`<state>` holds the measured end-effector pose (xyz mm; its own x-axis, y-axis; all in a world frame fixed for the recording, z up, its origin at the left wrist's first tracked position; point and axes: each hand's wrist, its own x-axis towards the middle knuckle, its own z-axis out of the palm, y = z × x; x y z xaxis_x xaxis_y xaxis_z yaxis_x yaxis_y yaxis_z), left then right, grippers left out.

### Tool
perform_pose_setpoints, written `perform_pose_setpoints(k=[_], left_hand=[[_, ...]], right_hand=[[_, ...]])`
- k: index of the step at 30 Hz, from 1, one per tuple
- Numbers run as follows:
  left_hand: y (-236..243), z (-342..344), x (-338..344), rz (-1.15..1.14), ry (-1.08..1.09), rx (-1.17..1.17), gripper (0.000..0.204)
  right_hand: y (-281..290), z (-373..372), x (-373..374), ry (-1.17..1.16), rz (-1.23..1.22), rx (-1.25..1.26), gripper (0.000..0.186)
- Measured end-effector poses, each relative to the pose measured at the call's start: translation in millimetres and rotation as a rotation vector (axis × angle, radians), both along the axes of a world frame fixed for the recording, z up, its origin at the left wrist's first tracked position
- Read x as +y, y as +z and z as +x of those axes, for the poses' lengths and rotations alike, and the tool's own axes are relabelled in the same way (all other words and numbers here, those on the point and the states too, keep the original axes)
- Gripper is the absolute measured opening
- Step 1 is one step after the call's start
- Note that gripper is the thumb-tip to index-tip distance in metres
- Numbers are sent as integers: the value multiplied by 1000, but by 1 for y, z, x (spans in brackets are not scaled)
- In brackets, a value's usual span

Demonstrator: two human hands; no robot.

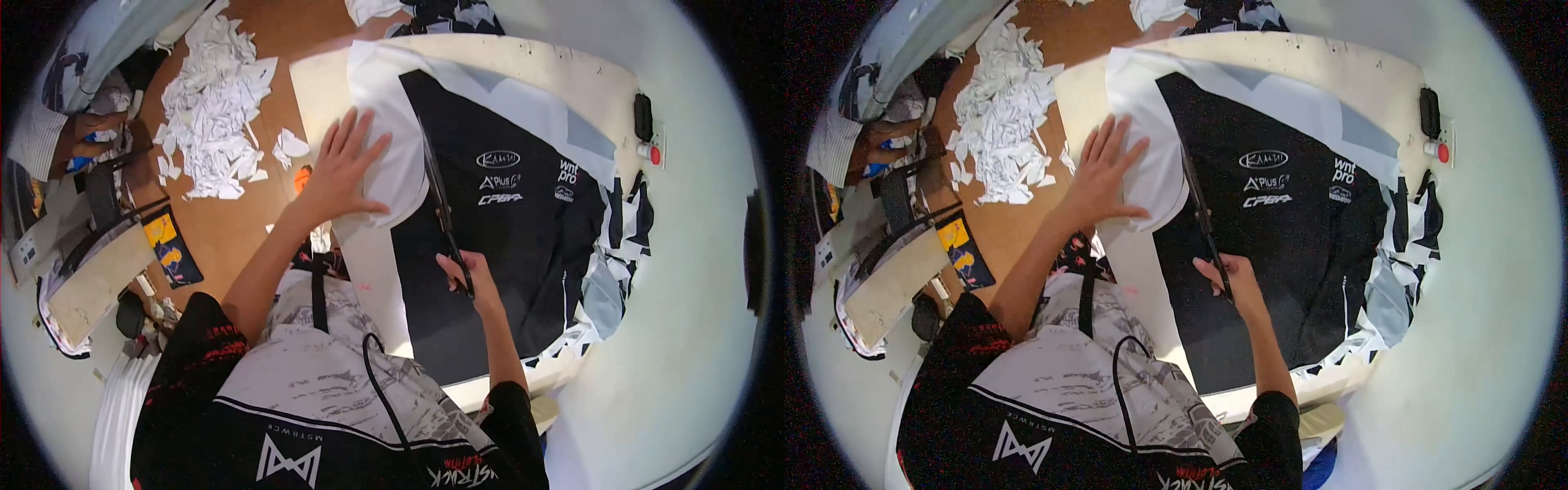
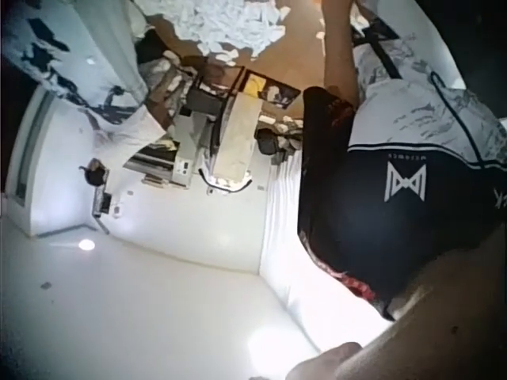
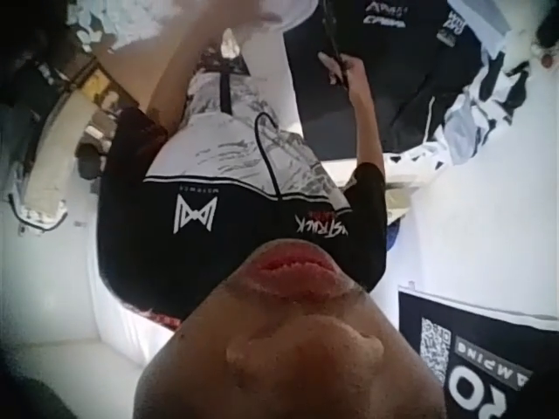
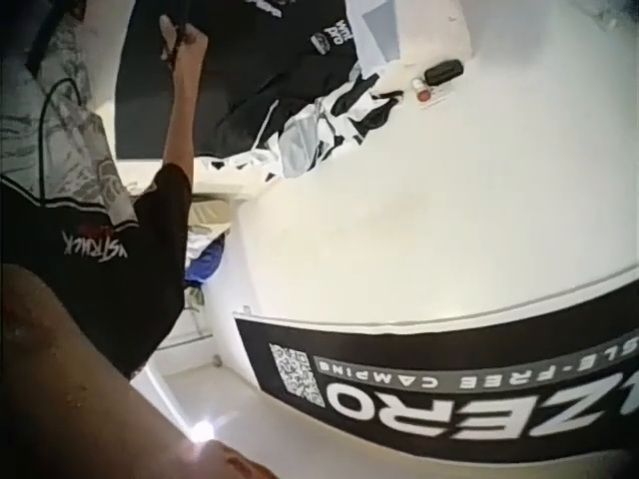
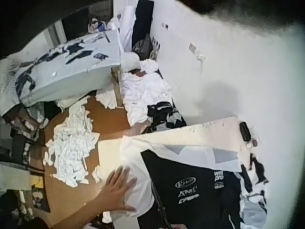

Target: Cutting printed fabric pieces with scissors and organizing them on a worktable.

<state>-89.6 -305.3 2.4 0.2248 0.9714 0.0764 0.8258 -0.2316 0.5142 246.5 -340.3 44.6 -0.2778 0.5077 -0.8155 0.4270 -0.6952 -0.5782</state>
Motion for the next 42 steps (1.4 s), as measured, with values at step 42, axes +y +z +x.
perform_pose_setpoints(k=[42], left_hand=[[25, 24, -34, 102, -157, 58, 124]], right_hand=[[-2, -92, 21, -162, 779, -2, 52]])
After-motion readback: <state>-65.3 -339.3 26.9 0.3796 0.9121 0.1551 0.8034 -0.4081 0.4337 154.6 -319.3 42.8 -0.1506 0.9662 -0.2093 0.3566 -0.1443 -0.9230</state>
